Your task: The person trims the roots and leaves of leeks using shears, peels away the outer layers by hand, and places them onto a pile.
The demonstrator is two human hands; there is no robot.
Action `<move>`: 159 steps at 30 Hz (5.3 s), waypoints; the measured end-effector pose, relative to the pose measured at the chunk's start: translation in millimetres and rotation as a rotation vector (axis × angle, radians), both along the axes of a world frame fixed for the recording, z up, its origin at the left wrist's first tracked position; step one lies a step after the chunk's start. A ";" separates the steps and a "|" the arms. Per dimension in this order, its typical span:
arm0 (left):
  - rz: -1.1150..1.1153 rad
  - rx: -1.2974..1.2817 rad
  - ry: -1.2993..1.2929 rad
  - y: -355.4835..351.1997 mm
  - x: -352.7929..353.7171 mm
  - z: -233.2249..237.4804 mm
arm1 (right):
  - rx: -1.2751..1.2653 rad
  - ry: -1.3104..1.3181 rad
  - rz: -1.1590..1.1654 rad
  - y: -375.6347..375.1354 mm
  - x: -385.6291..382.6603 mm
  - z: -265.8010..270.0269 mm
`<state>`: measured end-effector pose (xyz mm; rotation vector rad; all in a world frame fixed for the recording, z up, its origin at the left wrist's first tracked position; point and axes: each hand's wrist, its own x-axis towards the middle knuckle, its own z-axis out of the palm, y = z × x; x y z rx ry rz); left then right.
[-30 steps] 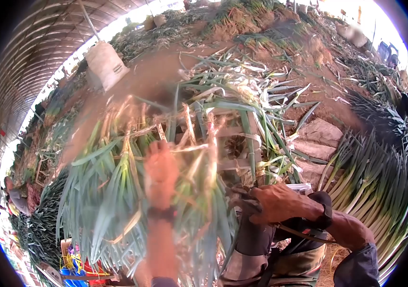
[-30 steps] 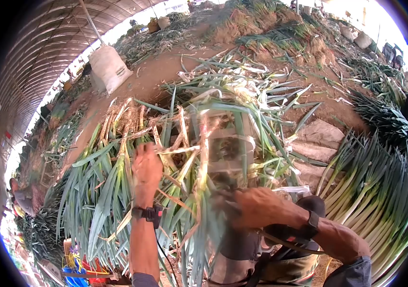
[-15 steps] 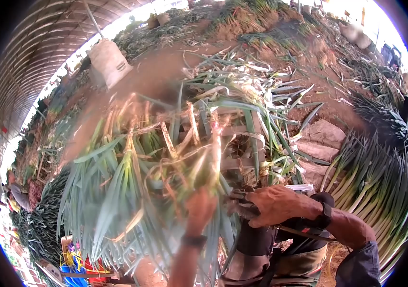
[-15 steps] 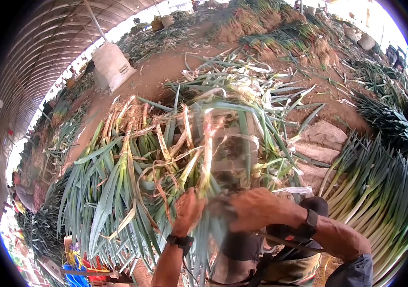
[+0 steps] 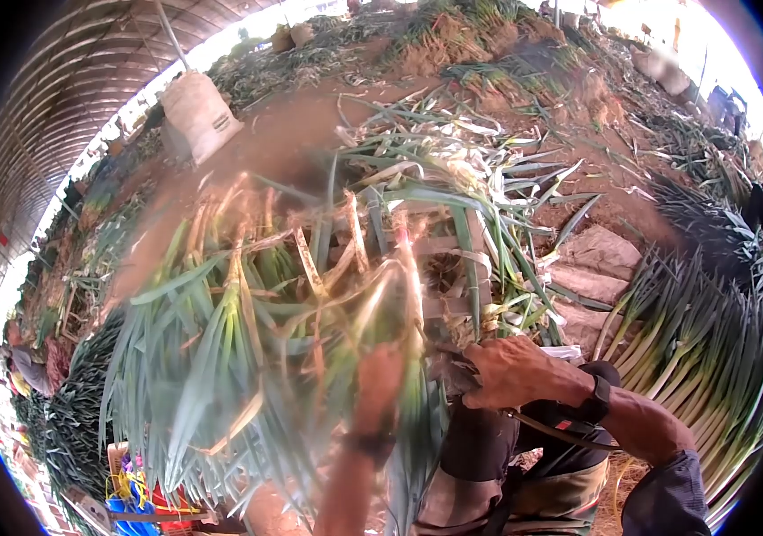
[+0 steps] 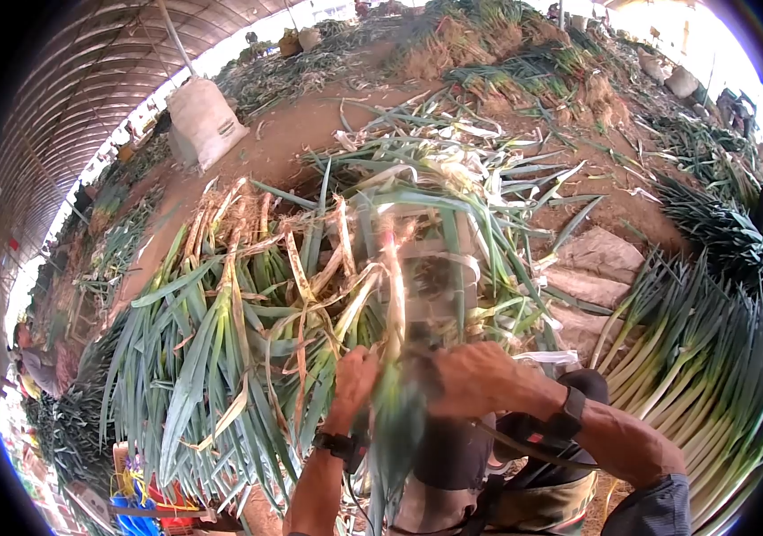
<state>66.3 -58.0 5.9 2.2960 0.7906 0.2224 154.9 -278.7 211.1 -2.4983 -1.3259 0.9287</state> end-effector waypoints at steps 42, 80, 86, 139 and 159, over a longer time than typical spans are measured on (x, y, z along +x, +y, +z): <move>-0.207 -0.003 0.180 3.5 12.3 0.0 | 0.318 -0.144 -0.173 60.7 92.5 -79.1; -0.238 -0.179 0.133 -50.4 29.1 51.7 | 0.400 0.422 -0.045 -131.6 7.9 2.6; -0.275 -0.227 0.025 -40.5 32.6 54.8 | 0.205 0.275 -0.082 -109.5 12.5 1.2; -0.011 0.535 0.245 74.0 -0.2 -6.9 | 0.290 0.091 -0.013 3.9 18.1 -35.2; -0.004 0.274 0.296 23.0 -24.0 12.3 | 0.287 0.168 0.265 -2.1 0.6 -5.8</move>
